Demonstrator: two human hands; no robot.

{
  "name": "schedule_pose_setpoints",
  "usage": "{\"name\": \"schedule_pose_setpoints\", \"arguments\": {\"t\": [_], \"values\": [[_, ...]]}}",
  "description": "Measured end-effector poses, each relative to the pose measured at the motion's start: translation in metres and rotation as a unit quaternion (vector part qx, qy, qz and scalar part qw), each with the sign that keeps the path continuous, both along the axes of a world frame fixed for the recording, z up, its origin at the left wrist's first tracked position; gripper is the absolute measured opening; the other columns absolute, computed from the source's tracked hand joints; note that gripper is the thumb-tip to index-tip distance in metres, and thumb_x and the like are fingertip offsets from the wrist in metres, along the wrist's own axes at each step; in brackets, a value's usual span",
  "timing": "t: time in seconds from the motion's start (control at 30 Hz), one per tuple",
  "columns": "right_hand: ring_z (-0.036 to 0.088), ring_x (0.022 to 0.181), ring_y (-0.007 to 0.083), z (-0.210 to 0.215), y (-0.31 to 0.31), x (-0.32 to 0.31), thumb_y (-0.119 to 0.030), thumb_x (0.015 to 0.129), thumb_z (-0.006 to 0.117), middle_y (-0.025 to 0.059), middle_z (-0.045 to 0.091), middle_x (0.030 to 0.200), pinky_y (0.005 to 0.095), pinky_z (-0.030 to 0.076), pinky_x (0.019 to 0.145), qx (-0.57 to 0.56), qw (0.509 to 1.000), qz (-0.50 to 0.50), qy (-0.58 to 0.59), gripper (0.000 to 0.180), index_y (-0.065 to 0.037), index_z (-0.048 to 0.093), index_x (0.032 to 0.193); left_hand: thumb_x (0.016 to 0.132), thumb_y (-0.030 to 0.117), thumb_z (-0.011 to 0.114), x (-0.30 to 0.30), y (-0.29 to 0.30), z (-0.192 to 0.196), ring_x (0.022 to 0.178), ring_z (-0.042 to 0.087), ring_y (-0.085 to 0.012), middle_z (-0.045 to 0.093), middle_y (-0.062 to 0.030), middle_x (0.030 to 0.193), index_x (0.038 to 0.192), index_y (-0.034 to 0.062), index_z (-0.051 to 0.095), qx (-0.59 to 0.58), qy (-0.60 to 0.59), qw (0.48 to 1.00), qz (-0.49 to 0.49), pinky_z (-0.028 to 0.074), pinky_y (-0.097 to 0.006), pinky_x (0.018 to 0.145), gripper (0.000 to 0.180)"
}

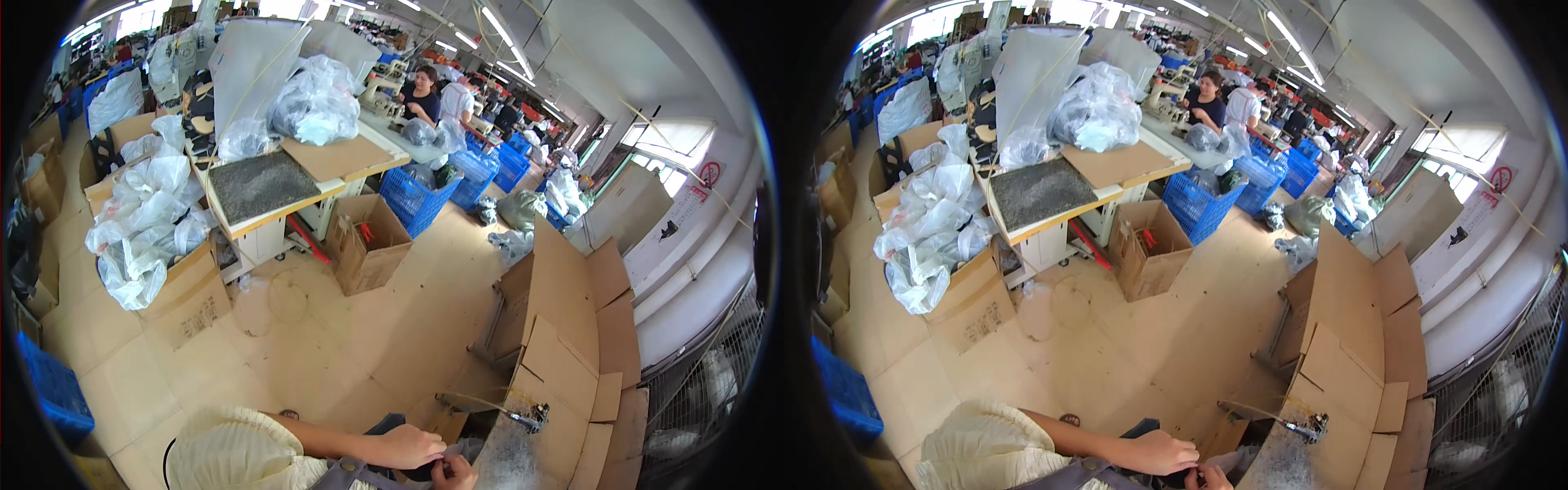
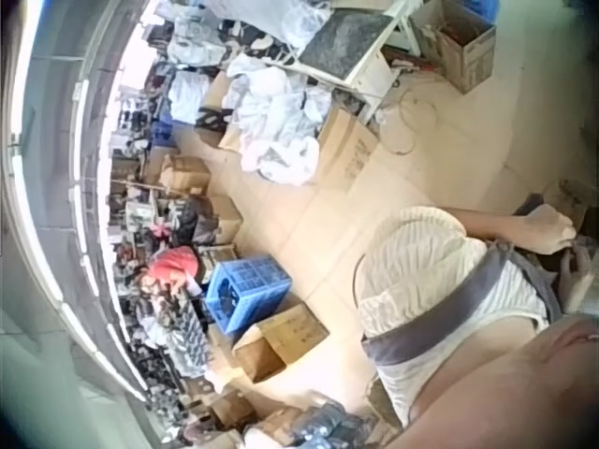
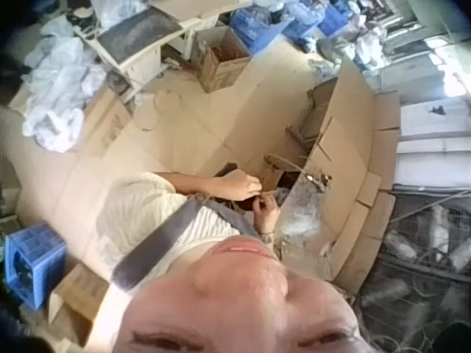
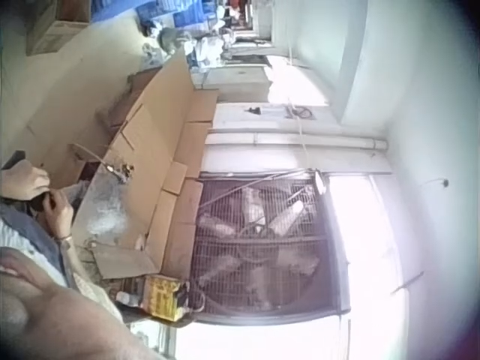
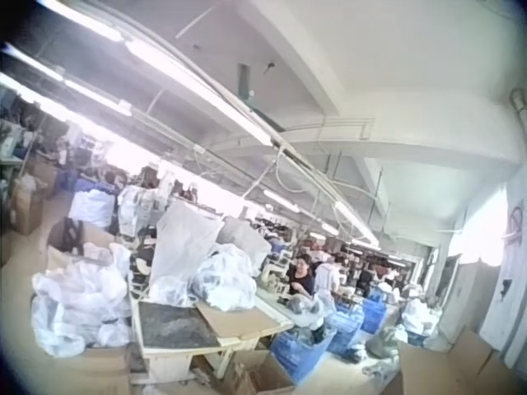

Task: Inspecting, trimming, and cleaning black leather shoe components in a factory setting.

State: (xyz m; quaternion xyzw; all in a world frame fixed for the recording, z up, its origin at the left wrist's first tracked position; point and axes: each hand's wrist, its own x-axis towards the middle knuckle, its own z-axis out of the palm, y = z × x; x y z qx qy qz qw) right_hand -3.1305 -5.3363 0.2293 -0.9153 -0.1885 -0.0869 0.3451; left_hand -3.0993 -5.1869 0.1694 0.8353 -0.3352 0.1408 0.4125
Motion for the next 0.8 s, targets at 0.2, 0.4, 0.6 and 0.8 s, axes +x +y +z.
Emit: {"name": "schedule_pose_setpoints", "arguments": {"t": [0.2,0.4,0.6,0.8], "values": [[0.056,0.06,0.0303,-0.007,-0.001,-0.003,-0.003,0.072,0.061,0.0164,0.057,0.071,0.0362,0.045,0.054,-0.015,1.0,-0.01,-0.021,0.009,0.0,0.059,0.08,0.086,0.024,0.051,0.0,0.001,-0.002,0.055,0.055,-0.0258,0.049,-0.0056,0.07,0.074,0.0075,0.051,-0.011,0.015,1.0,-0.004,0.045,-0.034,0.045,0.02],[0.054,0.056,0.0294,-0.009,-0.003,-0.001,-0.002,0.072,0.06,0.016,0.055,0.069,0.0355,0.044,0.053,0.003,1.0,0.0,-0.003,0.008,0.0,0.057,0.079,0.086,0.027,0.051,0.002,0.004,0.002,0.055,0.055,-0.026,0.049,-0.0054,0.069,0.075,0.0071,0.052,-0.003,0.012,1.0,-0.016,0.044,-0.034,0.045,0.023],[0.05,0.053,0.0269,0.005,-0.003,-0.002,-0.001,0.071,0.059,0.0153,0.053,0.066,0.0346,0.042,0.052,0.041,0.998,0.027,0.046,0.007,0.001,0.056,0.077,0.086,0.028,0.051,0.004,0.01,0.01,0.057,0.056,-0.0273,0.05,-0.0061,0.07,0.075,0.0069,0.053,-0.02,0.01,0.999,-0.047,0.044,-0.035,0.047,0.024],[0.051,0.055,0.0269,-0.005,-0.006,-0.003,0.001,0.072,0.058,0.0158,0.054,0.069,0.0335,0.043,0.053,0.045,0.996,0.047,0.053,0.01,0.0,0.057,0.081,0.085,0.027,0.052,0.005,0.015,0.009,0.06,0.057,-0.0277,0.053,-0.0061,0.073,0.077,0.0069,0.055,-0.018,0.034,0.996,-0.077,0.044,-0.036,0.05,0.022]]}}
